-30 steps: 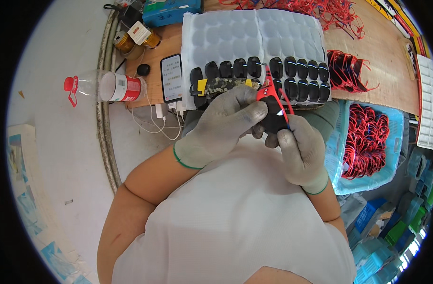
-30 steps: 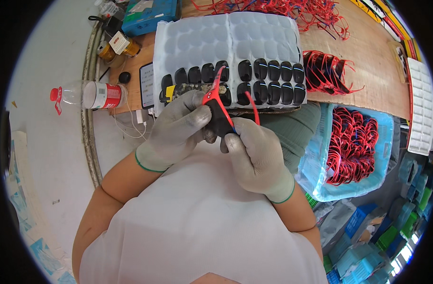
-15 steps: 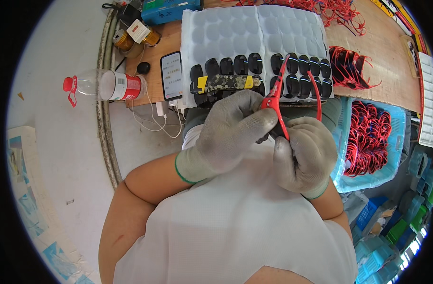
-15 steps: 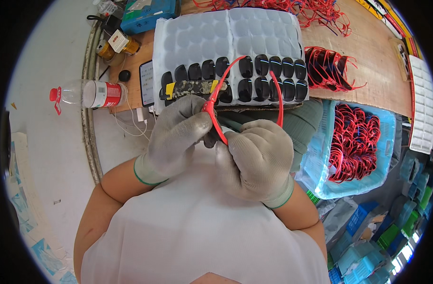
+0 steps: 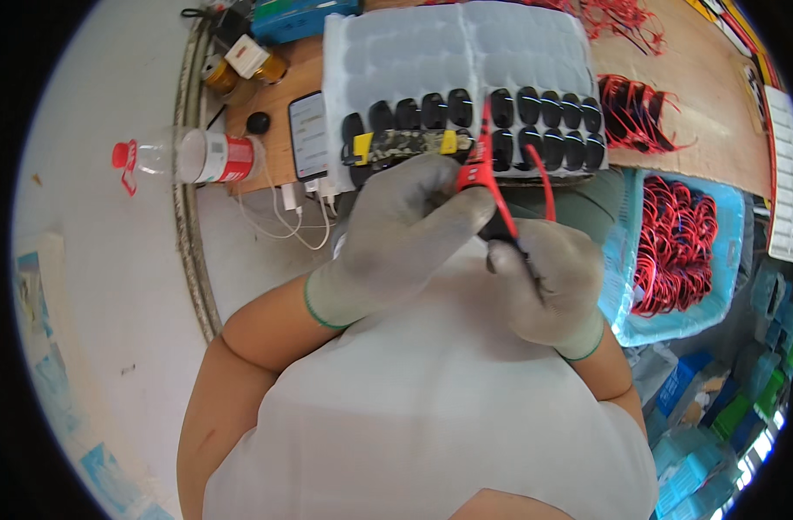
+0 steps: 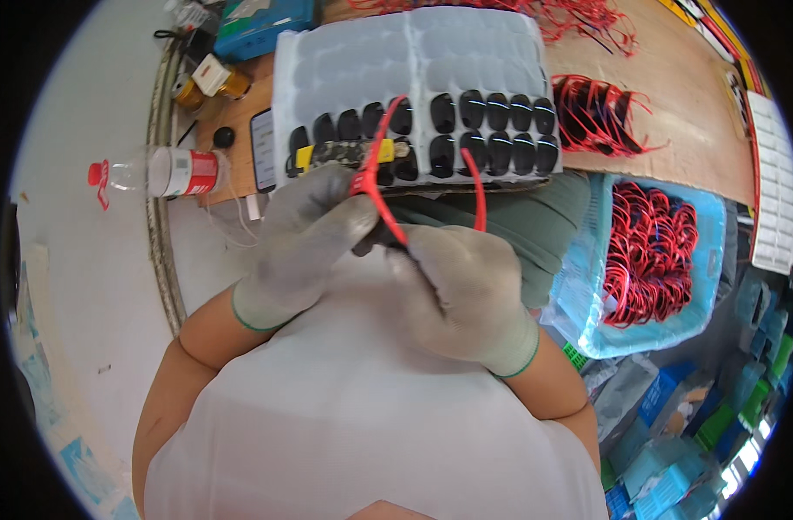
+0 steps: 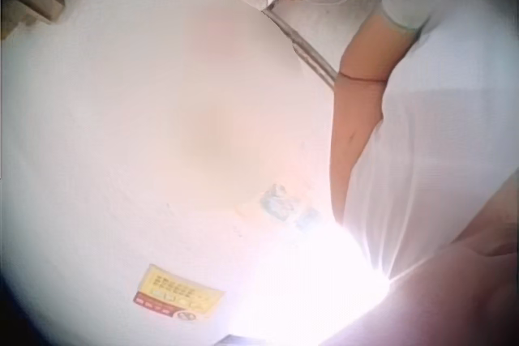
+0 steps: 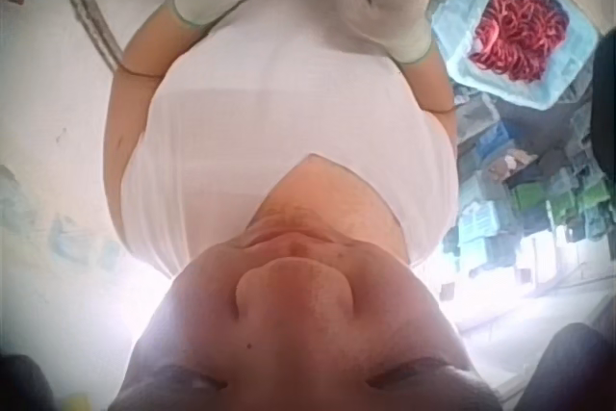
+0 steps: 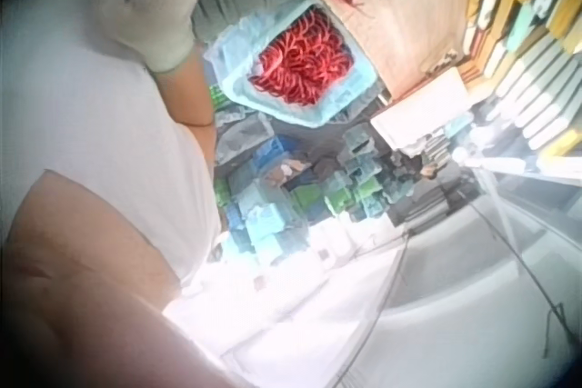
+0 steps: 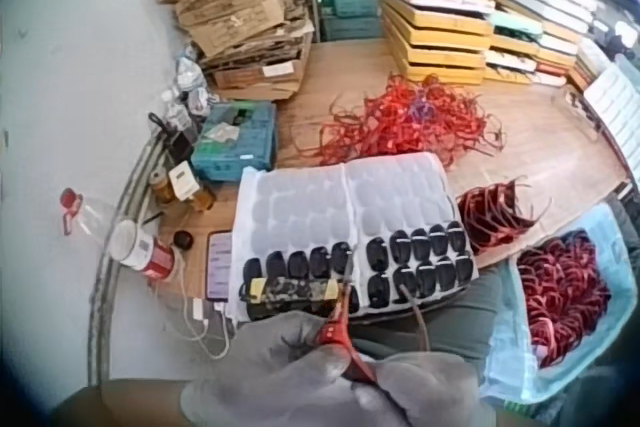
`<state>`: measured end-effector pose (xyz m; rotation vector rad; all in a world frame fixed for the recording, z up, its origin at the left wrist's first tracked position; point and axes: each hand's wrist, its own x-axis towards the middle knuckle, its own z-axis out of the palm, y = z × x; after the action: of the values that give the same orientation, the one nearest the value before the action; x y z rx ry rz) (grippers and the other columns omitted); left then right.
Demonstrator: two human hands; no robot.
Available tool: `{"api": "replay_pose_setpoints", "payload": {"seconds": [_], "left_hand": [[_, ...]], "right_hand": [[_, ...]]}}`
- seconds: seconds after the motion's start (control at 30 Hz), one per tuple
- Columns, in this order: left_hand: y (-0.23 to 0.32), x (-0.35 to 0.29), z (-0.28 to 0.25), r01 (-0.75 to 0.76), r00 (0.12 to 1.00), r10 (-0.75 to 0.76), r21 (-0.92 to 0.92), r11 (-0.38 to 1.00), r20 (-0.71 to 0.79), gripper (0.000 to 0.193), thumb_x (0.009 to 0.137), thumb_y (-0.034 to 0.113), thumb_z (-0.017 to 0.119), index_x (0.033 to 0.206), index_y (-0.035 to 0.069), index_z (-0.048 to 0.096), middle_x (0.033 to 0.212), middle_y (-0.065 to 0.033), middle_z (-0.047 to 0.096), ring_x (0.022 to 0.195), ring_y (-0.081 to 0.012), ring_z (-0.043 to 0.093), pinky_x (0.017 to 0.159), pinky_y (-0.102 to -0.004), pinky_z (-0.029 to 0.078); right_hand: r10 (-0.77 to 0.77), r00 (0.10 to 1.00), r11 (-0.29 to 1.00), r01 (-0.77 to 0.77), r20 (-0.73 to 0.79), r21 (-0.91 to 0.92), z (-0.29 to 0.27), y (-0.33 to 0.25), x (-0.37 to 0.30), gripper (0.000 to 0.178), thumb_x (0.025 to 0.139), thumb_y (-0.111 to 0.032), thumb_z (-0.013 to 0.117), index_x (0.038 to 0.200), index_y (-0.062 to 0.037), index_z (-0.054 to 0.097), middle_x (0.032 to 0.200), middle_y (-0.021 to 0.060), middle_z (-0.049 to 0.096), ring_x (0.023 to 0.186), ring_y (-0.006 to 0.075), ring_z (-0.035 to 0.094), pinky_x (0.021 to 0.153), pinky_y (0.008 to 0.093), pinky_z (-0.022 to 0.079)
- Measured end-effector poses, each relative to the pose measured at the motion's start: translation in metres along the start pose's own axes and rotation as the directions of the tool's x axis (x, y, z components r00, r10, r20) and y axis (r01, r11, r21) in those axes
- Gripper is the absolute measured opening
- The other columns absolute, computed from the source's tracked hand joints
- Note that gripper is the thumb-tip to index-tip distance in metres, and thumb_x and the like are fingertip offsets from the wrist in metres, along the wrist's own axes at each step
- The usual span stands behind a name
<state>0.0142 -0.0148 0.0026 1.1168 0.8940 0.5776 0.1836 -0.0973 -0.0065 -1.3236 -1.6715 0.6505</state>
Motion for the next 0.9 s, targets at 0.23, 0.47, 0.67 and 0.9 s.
{"api": "replay_pose_setpoints", "payload": {"seconds": [0.23,0.47,0.67,0.9], "left_hand": [[-0.005,0.008,-0.007,-0.069,0.997,0.064,0.157,0.985,0.043,0.019,0.094,0.015,0.065,0.082,0.001,0.059,0.075,-0.0041,0.06,0.065,-0.0079,0.053,0.057,-0.0251,0.043],[0.007,-0.004,-0.001,-0.066,0.994,0.056,0.104,0.992,0.096,0.017,0.098,0.016,0.063,0.091,0.0,0.06,0.082,-0.0049,0.062,0.071,-0.0083,0.055,0.062,-0.0258,0.046],[-0.005,-0.001,0.002,-0.026,0.985,0.054,-0.172,0.985,0.161,0.012,0.097,0.005,0.058,0.103,-0.005,0.061,0.092,-0.0077,0.065,0.081,-0.0114,0.061,0.072,-0.0278,0.053],[-0.006,0.004,-0.014,0.018,0.977,-0.013,-0.025,1.0,0.214,0.029,0.101,0.022,0.058,0.109,-0.006,0.062,0.098,-0.0107,0.067,0.087,-0.0162,0.067,0.078,-0.0298,0.056]], "right_hand": [[0.217,0.97,0.956,-0.234,0.109,0.178,-0.003,0.0,-0.001,0.013,0.085,0.002,0.063,0.098,0.0024,0.067,0.066,0.0112,0.061,0.054,0.0233,0.059,0.052,0.0331,0.047],[0.215,0.974,0.962,-0.223,0.068,0.155,-0.008,0.004,-0.001,0.005,0.087,-0.001,0.062,0.089,0.0025,0.065,0.063,0.008,0.061,0.051,0.0175,0.059,0.051,0.0287,0.047],[0.299,0.954,0.917,-0.281,-0.02,0.281,-0.003,0.003,0.002,0.005,0.089,-0.001,0.061,0.087,0.0025,0.065,0.063,0.0076,0.063,0.052,0.0121,0.059,0.05,0.0269,0.046],[0.312,0.95,0.886,-0.283,-0.02,0.368,-0.002,0.0,0.004,0.007,0.09,-0.002,0.061,0.086,0.0027,0.064,0.062,0.007,0.061,0.051,0.0113,0.056,0.049,0.0277,0.045]]}}
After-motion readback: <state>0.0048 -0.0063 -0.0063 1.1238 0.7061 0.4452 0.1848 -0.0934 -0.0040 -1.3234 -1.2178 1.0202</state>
